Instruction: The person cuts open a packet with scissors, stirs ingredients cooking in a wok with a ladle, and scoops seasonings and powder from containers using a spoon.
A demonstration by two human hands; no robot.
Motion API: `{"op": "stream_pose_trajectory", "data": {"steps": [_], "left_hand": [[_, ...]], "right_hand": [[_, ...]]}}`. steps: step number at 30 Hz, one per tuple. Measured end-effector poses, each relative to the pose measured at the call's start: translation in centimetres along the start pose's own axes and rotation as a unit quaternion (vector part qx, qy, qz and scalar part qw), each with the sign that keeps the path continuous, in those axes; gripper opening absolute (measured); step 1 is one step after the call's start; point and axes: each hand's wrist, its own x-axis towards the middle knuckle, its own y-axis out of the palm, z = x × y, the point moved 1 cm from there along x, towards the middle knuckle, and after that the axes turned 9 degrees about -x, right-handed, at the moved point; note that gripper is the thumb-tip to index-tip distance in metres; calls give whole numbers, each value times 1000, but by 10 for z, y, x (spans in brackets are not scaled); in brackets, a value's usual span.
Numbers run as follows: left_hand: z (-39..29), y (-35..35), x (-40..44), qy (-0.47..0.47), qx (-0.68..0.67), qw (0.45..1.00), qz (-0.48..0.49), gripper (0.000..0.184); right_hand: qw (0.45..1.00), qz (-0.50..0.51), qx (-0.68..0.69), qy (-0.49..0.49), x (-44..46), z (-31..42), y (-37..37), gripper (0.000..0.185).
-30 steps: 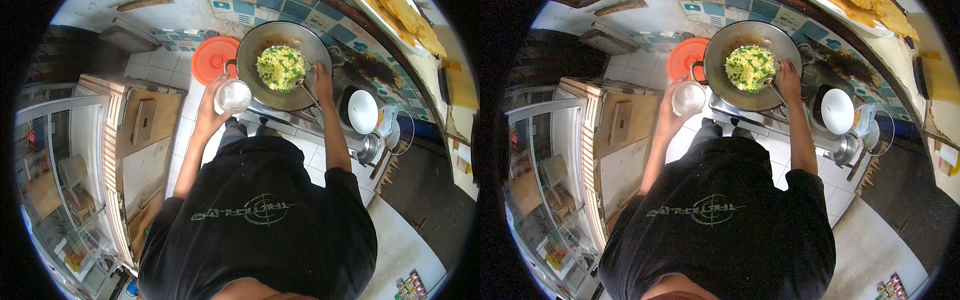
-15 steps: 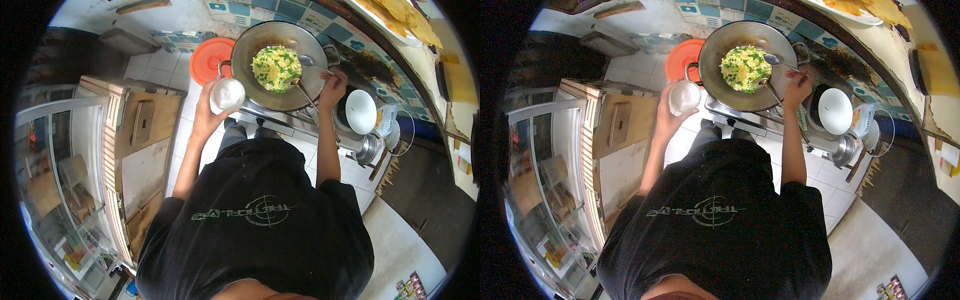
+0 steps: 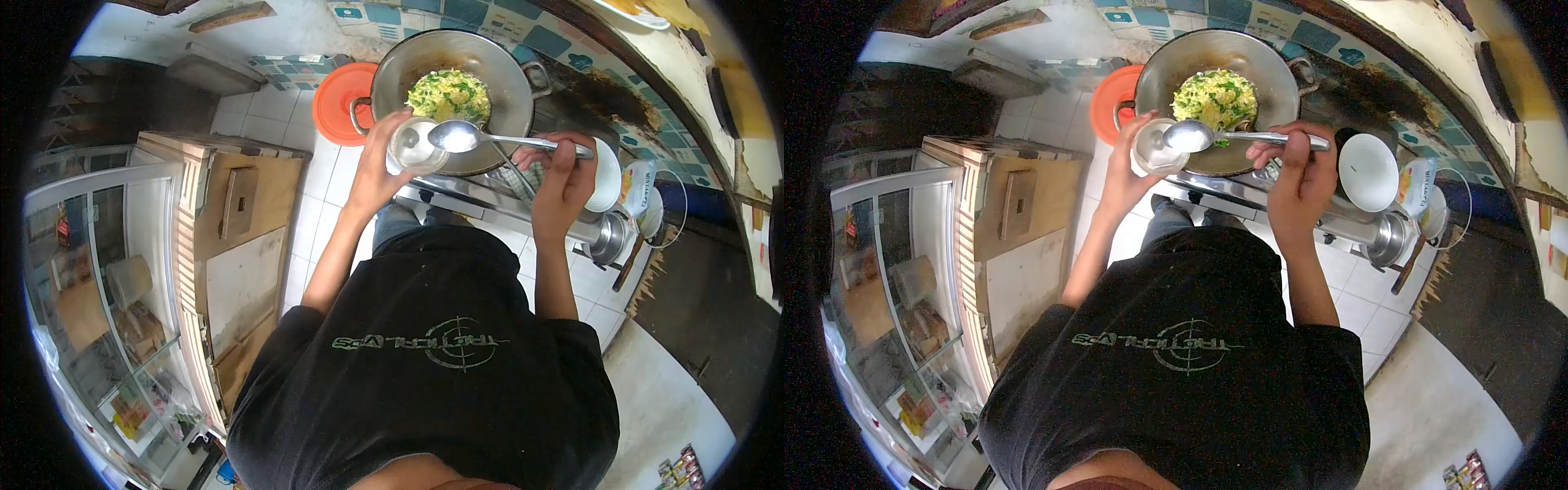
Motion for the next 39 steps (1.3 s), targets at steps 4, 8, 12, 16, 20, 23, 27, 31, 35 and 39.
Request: {"op": "stream_pose_trajectory", "data": {"steps": [4, 8, 12, 16, 20, 23, 27, 31, 35, 39], "left_hand": [[-14, 3, 5, 40, -20, 999, -7, 83], [-21, 1, 8, 72, -26, 997, -5, 83], [-26, -3, 7, 93, -11, 996, -6, 82], [-26, -6, 6, 95, -2, 995, -9, 81], [-24, -9, 5, 96, 3, 995, -7, 80], [-25, -9, 5, 93, -5, 996, -7, 80], [-22, -11, 3, 71, 4, 997, 1, 82], [-18, -13, 2, 50, 20, 999, 9, 82], [-8, -16, -2, 18, 36, 999, 10, 83], [16, -16, -14, -35, 24, 999, -11, 82]], "right_hand": [[993, 53, -99, -39, -11, 4, 2, 13], [952, 153, -204, -171, -7, 18, 19, 17], [939, 185, -200, -212, -6, 20, 30, 22], [936, 201, -196, -215, -7, 19, 36, 20], [938, 203, -192, -207, -10, 18, 42, 19], [946, 195, -181, -183, -11, 17, 43, 15], [969, 142, -185, -85, -13, 10, 43, 8], [991, 69, -92, 68, -3, -3, 40, 17], [995, 13, -13, 99, 4, -19, 26, 20], [993, -26, -5, 115, 19, -18, 8, 24]]}}
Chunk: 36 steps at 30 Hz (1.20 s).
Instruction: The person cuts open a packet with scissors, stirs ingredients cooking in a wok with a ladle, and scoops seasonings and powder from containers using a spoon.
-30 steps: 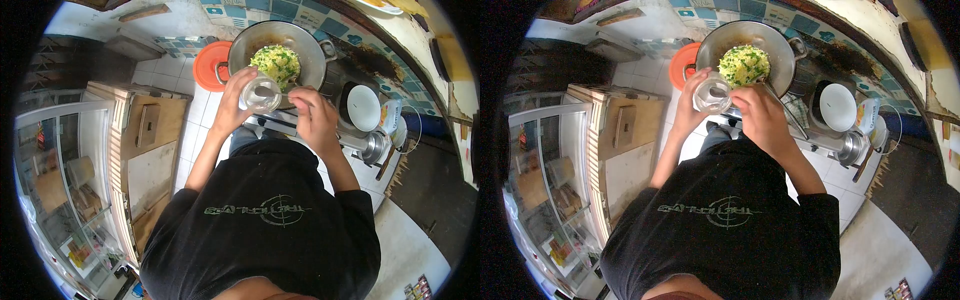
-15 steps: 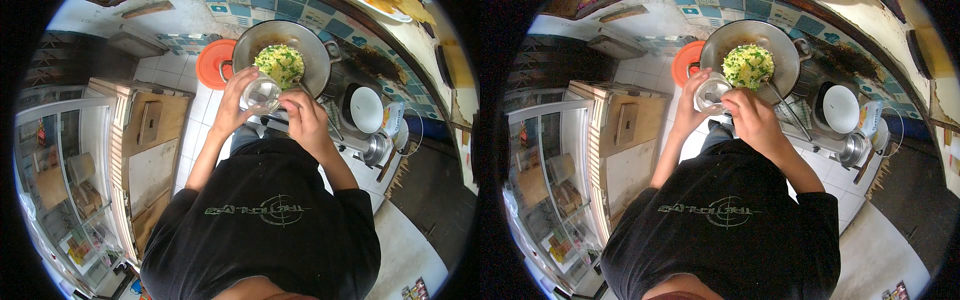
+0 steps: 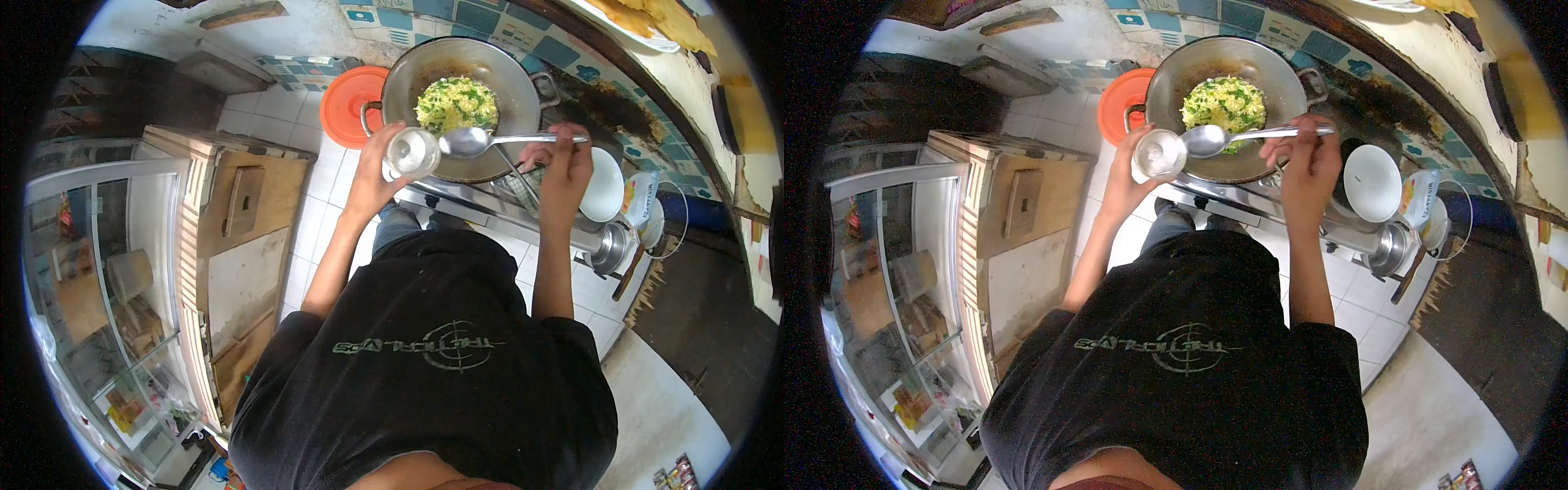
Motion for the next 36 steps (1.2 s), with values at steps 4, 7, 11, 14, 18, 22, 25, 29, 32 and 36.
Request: {"op": "stream_pose_trajectory", "data": {"steps": [4, 7, 11, 14, 18, 22, 25, 29, 32, 36], "left_hand": [[7, -10, -13, -39, 18, 999, -16, 85], [6, -21, -25, -51, 32, 998, -31, 87], [7, -32, -37, -72, 22, 995, -63, 87], [7, -37, -47, -83, 26, 994, -62, 86], [7, -46, -50, -81, 30, 993, -83, 86], [7, -52, -54, -95, 38, 991, -86, 85], [6, -55, -53, -93, 39, 991, -84, 85], [7, -62, -51, -89, 39, 992, -80, 85], [9, -67, -53, -86, 40, 992, -80, 86], [10, -74, -48, -85, 44, 992, -82, 86]], "right_hand": [[998, -31, -28, -48, 28, -10, -13, 25], [990, -32, -118, -67, 59, -42, -15, 21], [919, 25, -343, -191, 89, -126, 15, 15], [846, 140, -415, -304, 94, -177, 39, 15], [832, 161, -424, -319, 95, -173, 51, 16], [883, 118, -409, -197, 97, -181, 53, 17], [881, 135, -412, -189, 101, -208, 60, 18], [872, 174, -404, -213, 94, -225, 64, 17], [870, 186, -395, -229, 86, -229, 61, 17], [864, 205, -395, -235, 87, -225, 62, 18]]}}
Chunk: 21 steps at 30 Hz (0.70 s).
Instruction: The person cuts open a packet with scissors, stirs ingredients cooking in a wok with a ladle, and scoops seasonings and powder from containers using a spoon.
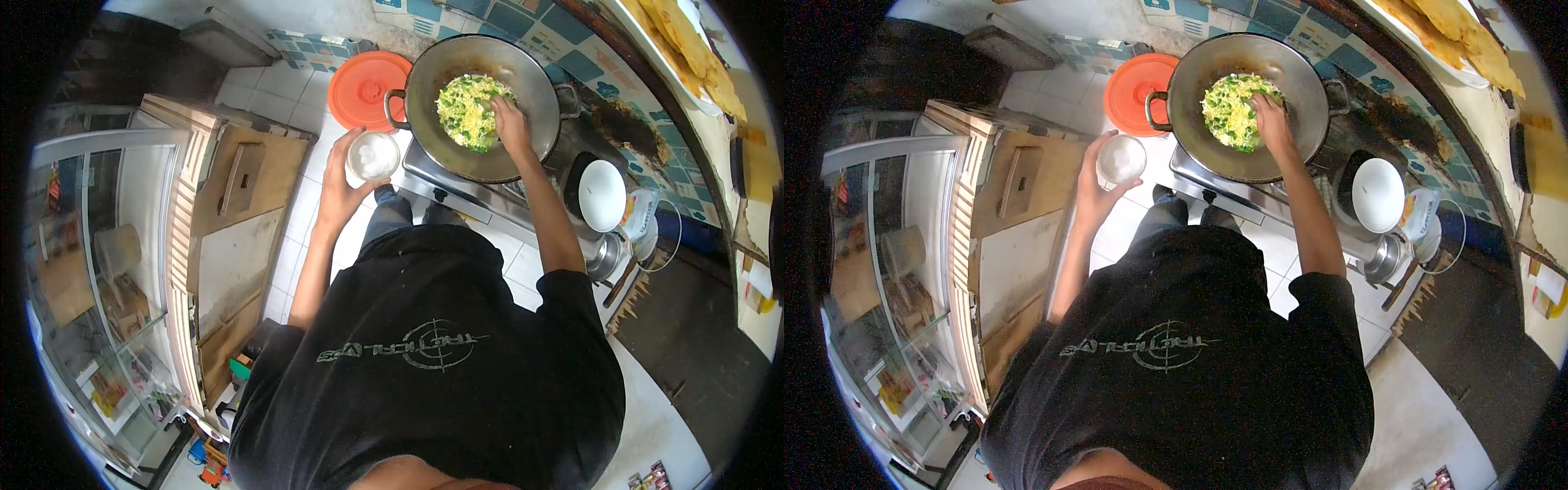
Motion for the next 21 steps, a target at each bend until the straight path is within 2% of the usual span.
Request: {"op": "stream_pose_trajectory", "data": {"steps": [6, 9, 15, 18, 21], "left_hand": [[3, -6, 5, 7, -4, 1000, 9, 87], [13, -11, 8, 8, -24, 1000, 13, 88], [19, -29, 22, -3, -33, 999, 25, 87], [21, -38, 29, -3, -54, 998, 29, 88], [26, -48, 35, 2, -69, 996, 48, 90]], "right_hand": [[1000, -8, -17, 8, -3, 3, -1, 19], [995, -21, -79, 65, 0, 15, -27, 20], [985, -113, -43, 126, -9, 53, -61, 27], [949, -193, 72, 238, -17, 58, -54, 28], [914, -268, 102, 287, -22, 43, -39, 26]]}}
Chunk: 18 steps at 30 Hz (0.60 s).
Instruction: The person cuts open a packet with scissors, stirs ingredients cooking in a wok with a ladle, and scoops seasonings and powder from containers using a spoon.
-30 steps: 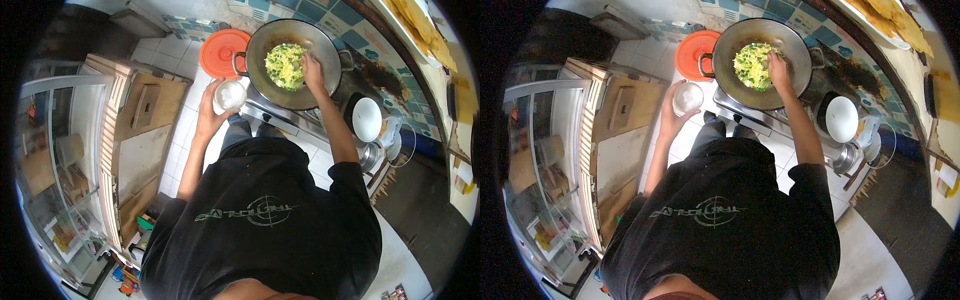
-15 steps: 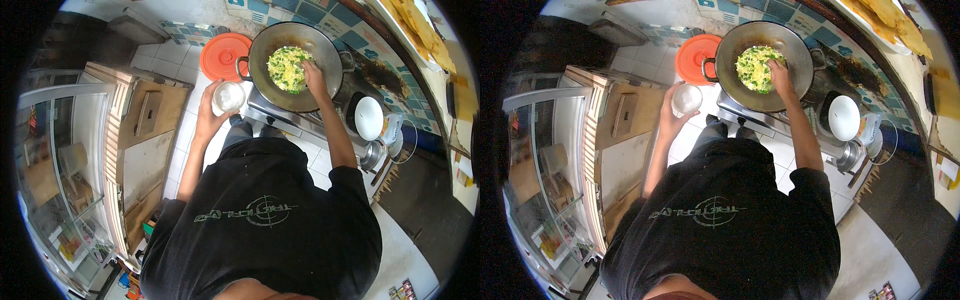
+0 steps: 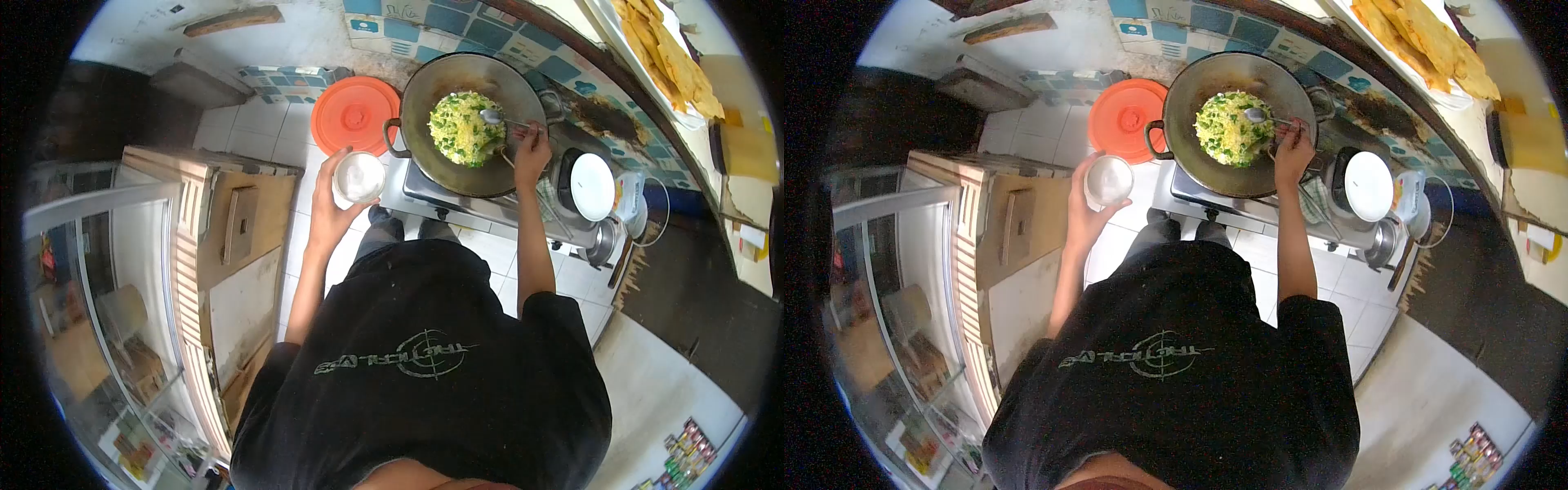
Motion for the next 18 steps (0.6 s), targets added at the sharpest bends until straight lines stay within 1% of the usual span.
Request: {"op": "stream_pose_trajectory", "data": {"steps": [3, 4, 6, 9, 10, 11, 12, 13, 14, 15, 18], "left_hand": [[17, -4, 4, 7, -35, 999, 35, 90], [14, -4, 7, 14, -47, 998, 33, 91], [16, -2, 17, 4, -72, 995, 69, 92], [12, 3, 24, -4, -67, 990, 125, 92], [10, 6, 30, -1, -55, 989, 139, 92], [4, 10, 35, 22, -64, 987, 145, 92], [-3, 18, 38, 43, -71, 985, 151, 92], [-10, 26, 40, 64, -79, 982, 159, 91], [-12, 36, 39, 62, -95, 981, 158, 91], [-22, 45, 38, 62, -106, 979, 162, 91], [-55, 82, 32, 71, -131, 973, 176, 90]], "right_hand": [[997, -10, -72, 15, -8, 12, -8, 25], [999, -35, -12, 30, -11, 18, -11, 24], [990, -82, 104, 56, -22, 26, -29, 24], [950, -135, 258, 114, -45, 52, -75, 23], [946, -130, 262, 143, -52, 61, -93, 22], [937, -142, 273, 164, -60, 74, -112, 22], [924, -143, 314, 166, -66, 76, -131, 22], [926, -139, 313, 159, -70, 78, -151, 22], [925, -170, 297, 162, -75, 95, -165, 23], [923, -166, 309, 157, -79, 105, -183, 23], [933, -174, 300, 90, -88, 117, -236, 21]]}}
